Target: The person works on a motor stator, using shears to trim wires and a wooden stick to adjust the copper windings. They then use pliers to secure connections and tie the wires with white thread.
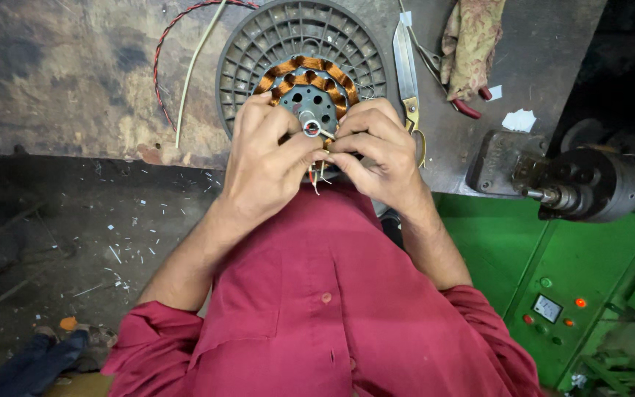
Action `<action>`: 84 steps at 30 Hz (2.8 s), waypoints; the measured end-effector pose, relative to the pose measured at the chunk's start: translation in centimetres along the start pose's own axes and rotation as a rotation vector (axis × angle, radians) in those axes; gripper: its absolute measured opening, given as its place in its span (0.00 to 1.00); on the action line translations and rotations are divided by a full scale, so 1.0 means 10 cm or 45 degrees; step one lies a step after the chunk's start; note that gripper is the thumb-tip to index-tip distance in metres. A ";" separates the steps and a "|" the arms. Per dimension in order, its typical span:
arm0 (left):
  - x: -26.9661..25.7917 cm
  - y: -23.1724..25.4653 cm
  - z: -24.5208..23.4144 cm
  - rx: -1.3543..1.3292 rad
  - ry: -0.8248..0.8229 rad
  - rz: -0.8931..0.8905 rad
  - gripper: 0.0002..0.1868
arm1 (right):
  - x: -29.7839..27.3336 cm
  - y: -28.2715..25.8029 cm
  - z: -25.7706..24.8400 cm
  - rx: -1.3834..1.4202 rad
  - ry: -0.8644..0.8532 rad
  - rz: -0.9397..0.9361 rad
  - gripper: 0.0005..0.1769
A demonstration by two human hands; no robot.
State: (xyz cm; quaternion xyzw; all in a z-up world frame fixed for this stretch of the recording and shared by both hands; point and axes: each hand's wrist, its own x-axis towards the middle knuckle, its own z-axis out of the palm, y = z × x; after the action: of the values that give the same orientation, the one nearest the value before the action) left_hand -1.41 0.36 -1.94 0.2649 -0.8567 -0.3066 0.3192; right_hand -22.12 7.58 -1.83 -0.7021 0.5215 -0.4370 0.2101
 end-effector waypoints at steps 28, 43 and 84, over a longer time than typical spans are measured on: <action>0.11 -0.02 -0.39 -0.099 -0.064 0.202 0.07 | -0.15 -0.22 0.30 -0.139 0.224 0.044 0.13; 0.05 -0.21 -0.31 0.000 0.084 0.387 0.09 | 0.01 -0.24 0.35 -0.156 0.253 -0.024 0.12; 0.01 -0.22 -0.20 0.100 -0.192 0.314 0.09 | -0.11 -0.12 0.14 -0.133 -0.002 0.044 0.13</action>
State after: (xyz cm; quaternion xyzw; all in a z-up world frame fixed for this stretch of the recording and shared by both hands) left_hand 0.55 -1.95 -2.21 0.1462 -0.9156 -0.2503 0.2786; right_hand -20.34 8.82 -2.10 -0.7033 0.5554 -0.4051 0.1810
